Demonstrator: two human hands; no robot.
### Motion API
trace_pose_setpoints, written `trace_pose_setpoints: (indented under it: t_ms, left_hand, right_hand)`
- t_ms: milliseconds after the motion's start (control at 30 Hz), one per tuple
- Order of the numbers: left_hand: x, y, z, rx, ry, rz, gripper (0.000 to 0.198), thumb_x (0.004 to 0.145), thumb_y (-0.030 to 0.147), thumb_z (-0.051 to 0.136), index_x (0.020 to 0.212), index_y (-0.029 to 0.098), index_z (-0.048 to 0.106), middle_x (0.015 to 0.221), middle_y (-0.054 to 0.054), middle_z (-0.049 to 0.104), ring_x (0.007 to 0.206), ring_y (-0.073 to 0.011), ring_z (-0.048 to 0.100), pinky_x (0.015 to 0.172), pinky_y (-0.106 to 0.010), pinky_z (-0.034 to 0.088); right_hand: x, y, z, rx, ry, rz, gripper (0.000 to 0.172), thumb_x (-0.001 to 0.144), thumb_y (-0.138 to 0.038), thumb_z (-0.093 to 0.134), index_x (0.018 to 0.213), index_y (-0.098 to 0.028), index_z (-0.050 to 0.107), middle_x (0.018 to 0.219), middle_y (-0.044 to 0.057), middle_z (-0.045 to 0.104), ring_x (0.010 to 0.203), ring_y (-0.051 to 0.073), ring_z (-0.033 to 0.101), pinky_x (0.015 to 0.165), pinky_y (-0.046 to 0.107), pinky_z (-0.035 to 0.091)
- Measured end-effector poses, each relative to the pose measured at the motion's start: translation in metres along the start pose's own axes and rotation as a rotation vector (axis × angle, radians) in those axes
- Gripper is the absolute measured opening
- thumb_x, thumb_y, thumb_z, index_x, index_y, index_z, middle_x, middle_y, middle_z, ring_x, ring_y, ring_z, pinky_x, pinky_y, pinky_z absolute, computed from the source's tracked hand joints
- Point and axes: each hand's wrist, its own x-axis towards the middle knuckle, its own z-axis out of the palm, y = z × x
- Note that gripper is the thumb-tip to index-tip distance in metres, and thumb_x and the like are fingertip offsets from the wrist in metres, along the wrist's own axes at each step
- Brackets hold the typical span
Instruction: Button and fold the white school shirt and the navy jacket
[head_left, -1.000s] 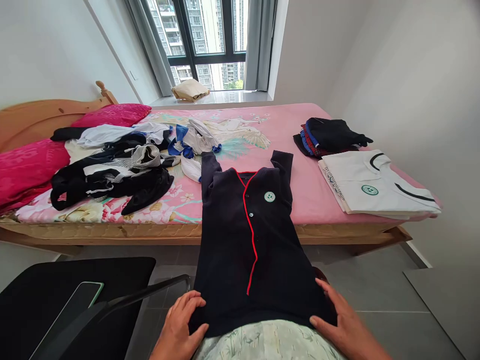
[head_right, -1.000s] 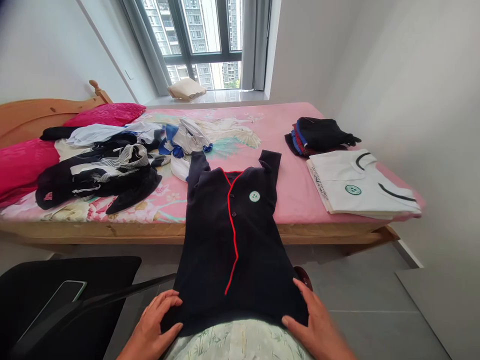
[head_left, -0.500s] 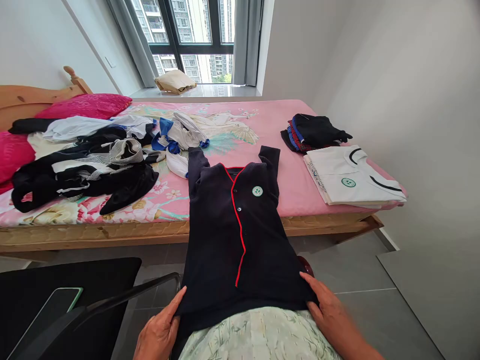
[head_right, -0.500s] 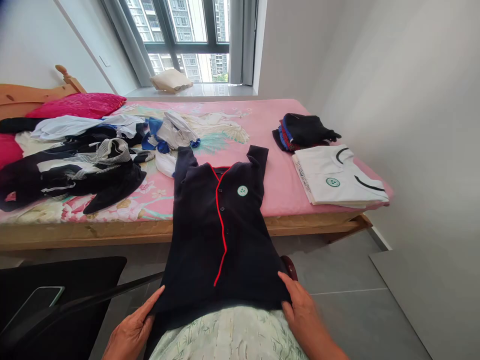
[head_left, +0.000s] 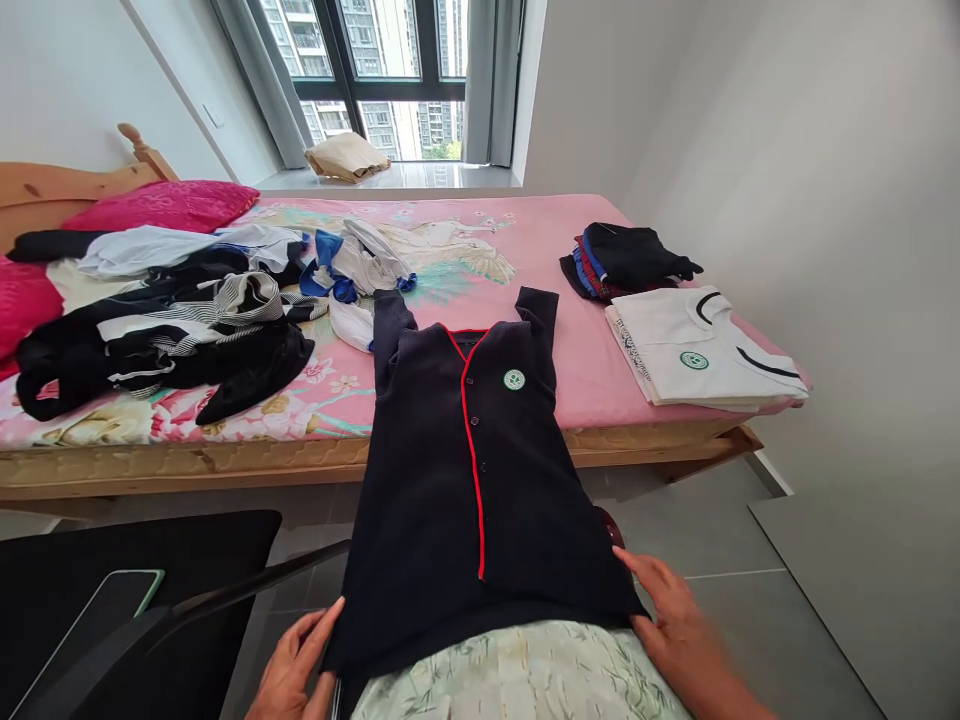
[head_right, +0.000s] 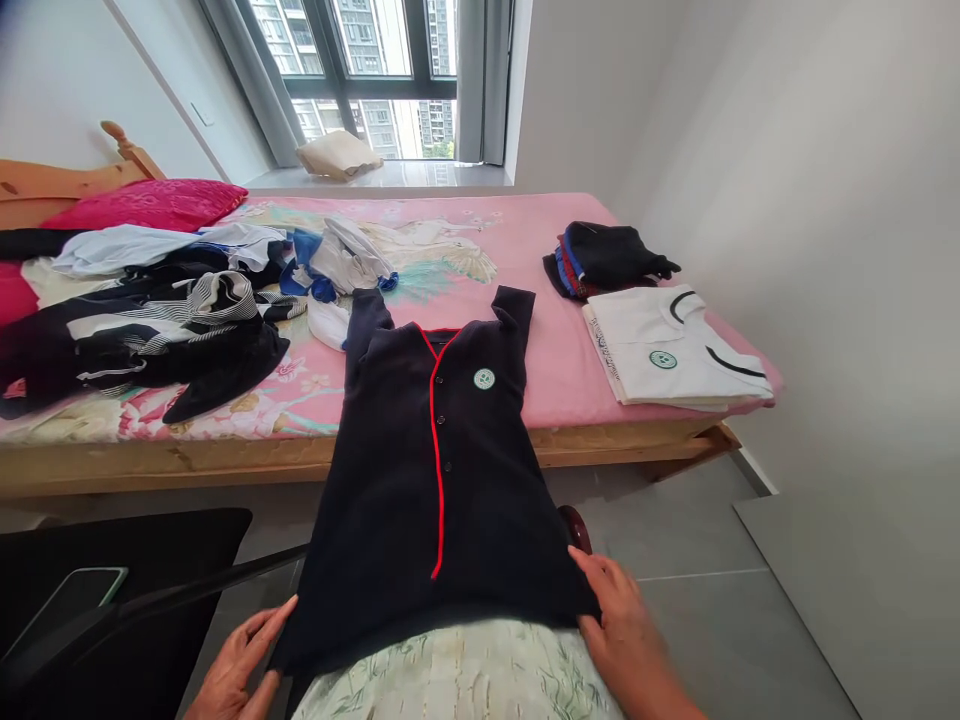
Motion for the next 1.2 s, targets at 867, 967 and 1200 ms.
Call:
trace_pose_setpoints:
  t_ms: [867, 967, 1200]
  left_hand:
    - [0.083, 0.175, 0.056, 0.259, -0.543, 0.429, 0.030, 0.076, 0.015, 0.042, 0.088, 0.024, 0.068, 0.091, -0.005, 0.065, 0.089, -0.0233, 0.057, 0.080, -0.039, 0.039]
    - [0.085, 0.174, 0.056, 0.256, -0.572, 0.448, 0.031, 0.074, 0.015, 0.045, 0.091, 0.027, 0.067, 0.093, -0.004, 0.064, 0.089, -0.0237, 0.057, 0.081, -0.041, 0.040]
    - [0.089, 0.172, 0.066, 0.273, -0.474, 0.472, 0.026, 0.076, 0.012, 0.046, 0.086, 0.022, 0.067, 0.094, -0.007, 0.063, 0.088, -0.0233, 0.056, 0.078, -0.039, 0.041]
  right_hand:
    - [0.072, -0.117, 0.061, 0.278, -0.340, -0.044, 0.010, 0.070, -0.016, 0.046, 0.061, -0.018, 0.051, 0.059, -0.004, 0.046, 0.057, 0.010, 0.038, 0.054, 0.022, 0.028]
    - [0.074, -0.111, 0.063, 0.519, -0.409, 0.019, 0.009, 0.068, -0.021, 0.048, 0.060, -0.018, 0.048, 0.056, -0.005, 0.042, 0.055, 0.009, 0.035, 0.052, 0.022, 0.027]
    - [0.079, -0.106, 0.065, 0.745, -0.415, 0.055, 0.018, 0.070, -0.029, 0.053, 0.060, -0.018, 0.041, 0.056, -0.007, 0.036, 0.054, 0.007, 0.031, 0.051, 0.020, 0.027]
